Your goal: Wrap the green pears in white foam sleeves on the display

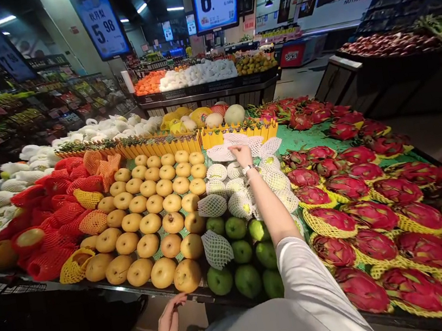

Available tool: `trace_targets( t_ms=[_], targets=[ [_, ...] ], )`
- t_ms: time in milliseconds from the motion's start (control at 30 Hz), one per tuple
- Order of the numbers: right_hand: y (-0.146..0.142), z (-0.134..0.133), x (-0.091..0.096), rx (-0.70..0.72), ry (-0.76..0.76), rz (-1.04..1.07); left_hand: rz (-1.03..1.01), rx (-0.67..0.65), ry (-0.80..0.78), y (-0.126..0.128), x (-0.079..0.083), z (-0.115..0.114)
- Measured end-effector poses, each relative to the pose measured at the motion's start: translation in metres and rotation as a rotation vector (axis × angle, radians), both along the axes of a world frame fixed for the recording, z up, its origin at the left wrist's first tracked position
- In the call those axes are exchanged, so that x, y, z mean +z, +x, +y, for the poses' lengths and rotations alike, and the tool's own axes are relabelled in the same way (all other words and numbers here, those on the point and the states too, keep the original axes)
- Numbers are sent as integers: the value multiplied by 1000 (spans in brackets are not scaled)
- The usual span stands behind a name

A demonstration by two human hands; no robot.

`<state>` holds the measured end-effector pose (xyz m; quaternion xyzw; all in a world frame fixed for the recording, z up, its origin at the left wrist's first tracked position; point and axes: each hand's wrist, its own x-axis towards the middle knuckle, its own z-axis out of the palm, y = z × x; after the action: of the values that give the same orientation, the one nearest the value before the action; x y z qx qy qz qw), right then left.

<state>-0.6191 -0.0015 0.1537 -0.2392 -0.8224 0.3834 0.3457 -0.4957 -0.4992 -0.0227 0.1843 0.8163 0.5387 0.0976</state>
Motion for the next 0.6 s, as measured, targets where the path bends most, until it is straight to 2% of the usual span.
trace_targets(
  t_ms=[67, 133, 267, 367, 433, 533, 600],
  targets=[
    [22, -4, 7, -29, -7, 55, 33, -28, 34, -8, 12, 12],
    [52, -16, 12, 17, 9, 125, 60, -37, 96, -14, 24, 28],
    [125, -63, 5, 288, 83, 292, 69, -54, 320, -22, 50, 66],
    [176, -109, -15, 446, 100, 333, 112, -101, 546, -26, 69, 94],
    [203, -139, -32, 545, 138, 346, 134, -186, 573, -27, 79, 110],
    [234, -176, -60, 506, 153, 304, 110, -281, 505, -24, 82, 127],
    [248, -195, -79, 413, 126, 311, 81, -239, 512, -19, 76, 134]
  ],
)
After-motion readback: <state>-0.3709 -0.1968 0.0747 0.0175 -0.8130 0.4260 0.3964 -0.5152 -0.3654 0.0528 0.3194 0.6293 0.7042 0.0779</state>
